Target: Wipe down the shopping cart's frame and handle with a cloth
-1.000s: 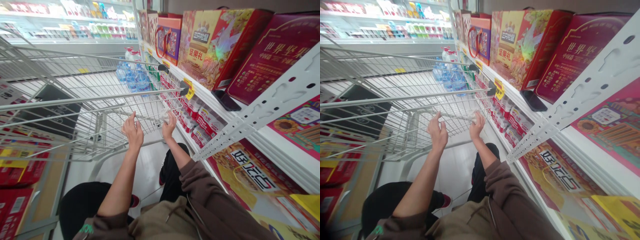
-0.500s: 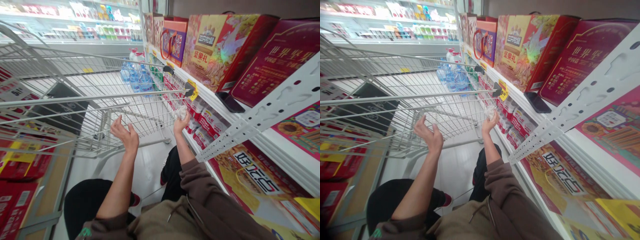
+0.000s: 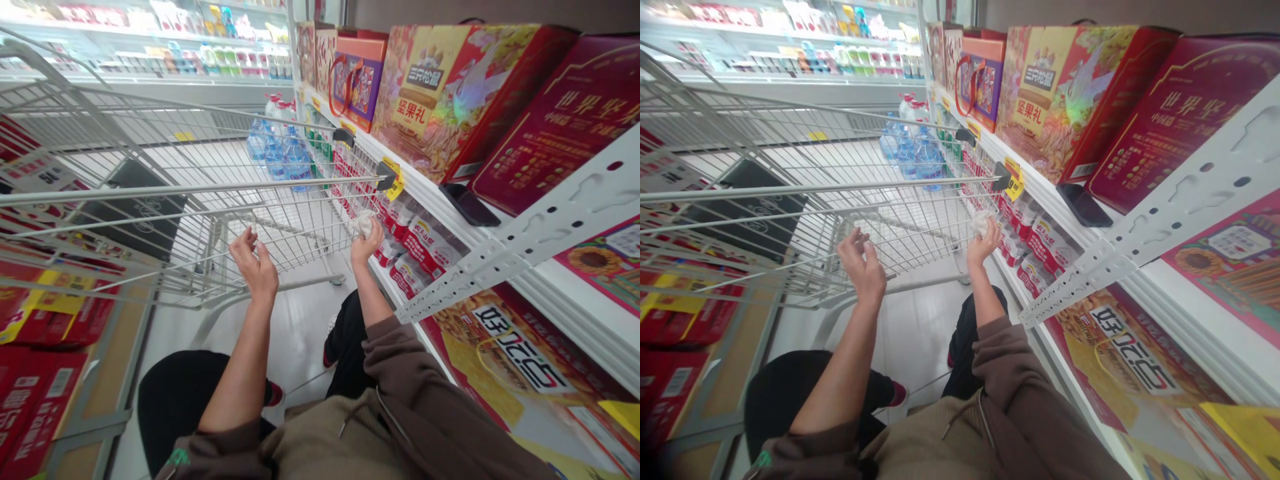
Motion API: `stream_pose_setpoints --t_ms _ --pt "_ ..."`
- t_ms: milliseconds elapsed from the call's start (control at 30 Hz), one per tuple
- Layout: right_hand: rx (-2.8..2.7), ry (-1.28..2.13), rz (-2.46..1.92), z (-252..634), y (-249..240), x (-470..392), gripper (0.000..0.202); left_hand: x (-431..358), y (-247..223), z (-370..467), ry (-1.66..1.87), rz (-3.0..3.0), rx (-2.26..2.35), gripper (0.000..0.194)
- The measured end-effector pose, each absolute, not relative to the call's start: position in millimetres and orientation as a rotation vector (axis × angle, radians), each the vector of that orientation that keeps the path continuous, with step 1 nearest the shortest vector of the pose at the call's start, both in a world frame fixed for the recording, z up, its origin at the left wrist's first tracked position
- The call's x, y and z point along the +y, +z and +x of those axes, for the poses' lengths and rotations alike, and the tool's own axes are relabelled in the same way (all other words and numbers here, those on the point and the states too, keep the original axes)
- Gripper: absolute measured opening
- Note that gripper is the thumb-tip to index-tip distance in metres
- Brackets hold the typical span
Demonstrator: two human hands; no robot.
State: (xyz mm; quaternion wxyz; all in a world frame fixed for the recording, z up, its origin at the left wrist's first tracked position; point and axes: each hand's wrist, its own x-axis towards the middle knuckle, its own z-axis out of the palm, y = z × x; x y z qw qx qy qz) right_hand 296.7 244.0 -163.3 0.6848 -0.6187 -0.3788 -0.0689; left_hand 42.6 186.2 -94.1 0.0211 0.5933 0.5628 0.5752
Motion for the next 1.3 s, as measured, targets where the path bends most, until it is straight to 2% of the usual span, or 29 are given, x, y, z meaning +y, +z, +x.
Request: stream_pose_setpoints --t_ms 133,333,467,600,733,867,1000,1100,1300 --pt "-0.996 -0.235 -1.338 252.9 -166.2 235.1 0.052 190.0 -100.8 48.1 1.891 1.708 1.590 0.049" --pt "-1.659 -0.271 -1.170 233.7 -183.5 210.3 0.050 186.8 -102.0 40.1 1.868 1.701 1.544 0.047" --pt "-1.205 -0.301 -1.302 261.1 -177.6 221.5 0.046 181.7 -100.4 33.7 1.782 1.733 1.556 0.048" --pt "-0.863 -0.274 -1.377 244.6 -169.3 236.5 0.048 181.0 -101.0 35.3 1.768 1.730 1.531 0.052" --pt "-1.096 -0.272 -1.339 210.0 -178.5 227.8 0.052 182.3 -102.4 36.0 1.755 1.730 1.512 0.052" --pt "-1.482 -0.258 -1.241 224.0 -185.6 218.9 0.051 181.9 -102.1 30.7 1.731 1.747 1.481 0.050" --pt "-1.077 -0.288 -1.355 249.3 -168.7 234.9 0.049 179.1 -99.5 27.3 1.794 1.779 1.528 0.048" --pt "-0.834 -0.249 -1.395 232.3 -160.5 243.1 0.050 178.6 -98.7 26.5 1.944 1.703 1.723 0.054" --pt "-1.353 -0.186 -1.199 181.7 -184.2 214.2 0.053 181.3 -100.6 16.2 1.885 1.551 1.673 0.063"
